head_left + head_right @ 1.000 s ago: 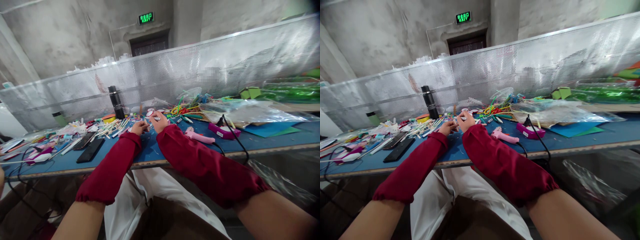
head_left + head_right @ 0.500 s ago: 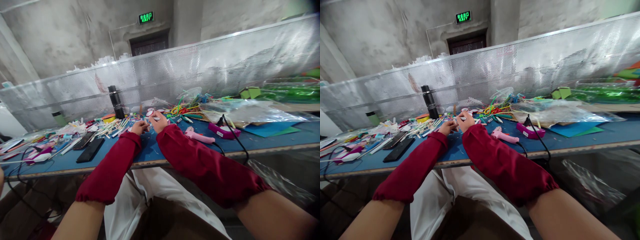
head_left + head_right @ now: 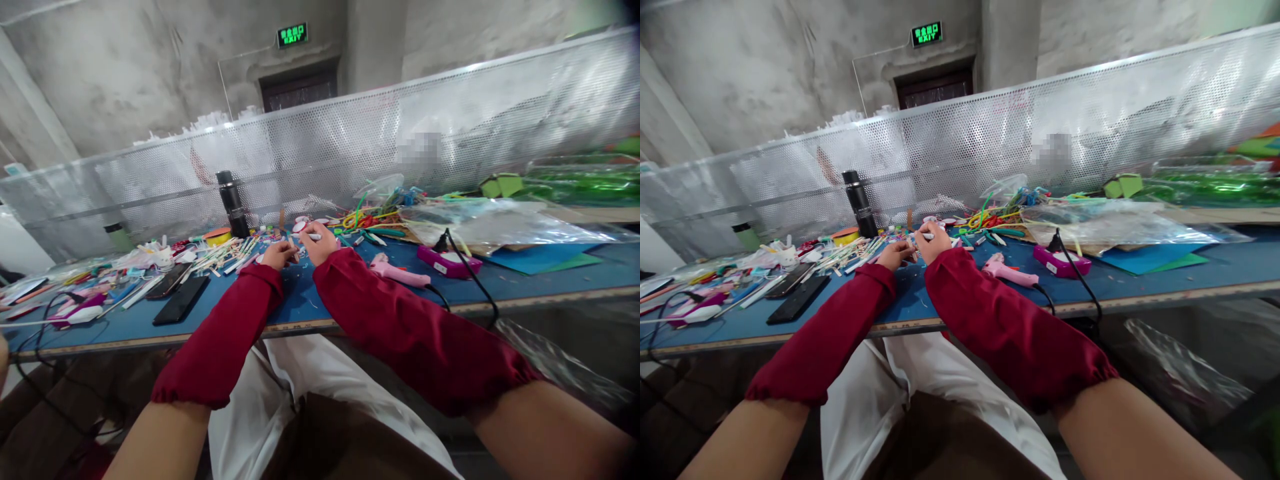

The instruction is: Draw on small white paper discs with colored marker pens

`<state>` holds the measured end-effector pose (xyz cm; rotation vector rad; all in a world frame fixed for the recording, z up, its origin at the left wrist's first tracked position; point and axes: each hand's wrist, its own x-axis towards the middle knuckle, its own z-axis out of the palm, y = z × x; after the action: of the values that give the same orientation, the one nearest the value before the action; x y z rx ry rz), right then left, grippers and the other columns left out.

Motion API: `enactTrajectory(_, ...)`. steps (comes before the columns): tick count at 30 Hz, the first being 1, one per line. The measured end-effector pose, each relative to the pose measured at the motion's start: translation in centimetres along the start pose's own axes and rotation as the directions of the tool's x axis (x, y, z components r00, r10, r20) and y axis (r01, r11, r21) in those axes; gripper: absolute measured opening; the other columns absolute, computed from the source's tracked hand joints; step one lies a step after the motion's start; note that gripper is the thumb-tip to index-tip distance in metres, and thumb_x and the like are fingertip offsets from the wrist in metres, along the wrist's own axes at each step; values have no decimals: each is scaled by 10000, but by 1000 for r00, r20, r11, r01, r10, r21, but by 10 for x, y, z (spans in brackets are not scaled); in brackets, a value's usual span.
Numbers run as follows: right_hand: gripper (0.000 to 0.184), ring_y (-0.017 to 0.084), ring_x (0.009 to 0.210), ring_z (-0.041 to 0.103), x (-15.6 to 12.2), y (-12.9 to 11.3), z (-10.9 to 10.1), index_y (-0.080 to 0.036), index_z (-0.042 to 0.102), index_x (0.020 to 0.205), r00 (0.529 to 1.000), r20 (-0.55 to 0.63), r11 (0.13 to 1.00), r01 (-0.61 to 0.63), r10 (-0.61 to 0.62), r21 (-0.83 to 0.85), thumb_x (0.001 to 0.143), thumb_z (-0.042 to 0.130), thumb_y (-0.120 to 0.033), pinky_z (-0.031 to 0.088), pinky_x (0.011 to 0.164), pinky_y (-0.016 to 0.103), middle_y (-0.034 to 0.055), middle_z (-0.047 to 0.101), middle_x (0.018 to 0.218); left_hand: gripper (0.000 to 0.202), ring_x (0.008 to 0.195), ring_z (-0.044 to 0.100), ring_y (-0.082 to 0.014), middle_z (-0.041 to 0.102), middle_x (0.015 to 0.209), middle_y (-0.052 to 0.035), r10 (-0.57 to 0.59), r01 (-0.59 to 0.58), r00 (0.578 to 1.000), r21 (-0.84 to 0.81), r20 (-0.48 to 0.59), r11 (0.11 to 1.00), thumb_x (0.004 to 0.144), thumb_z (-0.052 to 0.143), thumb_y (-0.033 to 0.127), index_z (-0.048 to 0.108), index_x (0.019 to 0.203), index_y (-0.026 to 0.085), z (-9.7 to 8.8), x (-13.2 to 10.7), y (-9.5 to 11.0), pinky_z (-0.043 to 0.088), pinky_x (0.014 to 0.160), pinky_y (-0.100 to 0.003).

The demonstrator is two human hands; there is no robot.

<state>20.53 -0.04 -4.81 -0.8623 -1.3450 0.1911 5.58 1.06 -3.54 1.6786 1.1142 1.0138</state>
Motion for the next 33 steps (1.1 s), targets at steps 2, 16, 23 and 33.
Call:
enactTrajectory(2, 158, 190, 687, 622, 0, 1, 0, -259, 556, 735, 1000, 12, 1000, 1, -1, -2, 821, 592, -387, 482, 665, 318, -11, 653, 697, 147, 615, 671, -120, 692, 688, -6, 2, -2, 1000, -1, 0, 1000, 872, 733, 241, 643, 809, 144, 0, 0, -1, 389, 519, -188)
enactTrajectory(16, 143, 186, 689, 618, 0, -3, -1, -256, 567, 731, 1000, 20, 999, -22, 23, -40, 817, 603, -364, 481, 673, 315, -14, 661, 697, 233, 601, 665, -125, 690, 681, -12, 13, -13, 1000, -7, 11, 1000, 829, 798, 302, 629, 793, 145, -1, 2, -2, 390, 524, -191)
enactTrajectory(23, 154, 185, 684, 617, 0, 0, 0, -260, 560, 727, 1000, 31, 1000, -5, 6, -20, 816, 600, -379, 487, 678, 318, -14, 654, 705, 219, 618, 672, -133, 695, 693, -16, 13, -13, 1000, 1, 17, 1000, 835, 778, 302, 627, 792, 148, -1, 2, -2, 394, 516, -193)
enactTrajectory(33, 146, 182, 687, 610, 0, 0, 0, -262, 565, 728, 1000, 26, 999, -4, 5, -39, 812, 600, -376, 483, 670, 314, -15, 658, 707, 206, 622, 674, -135, 699, 704, -25, 17, -18, 1000, 6, 13, 1000, 836, 776, 295, 640, 800, 144, -2, 2, -2, 402, 527, -196)
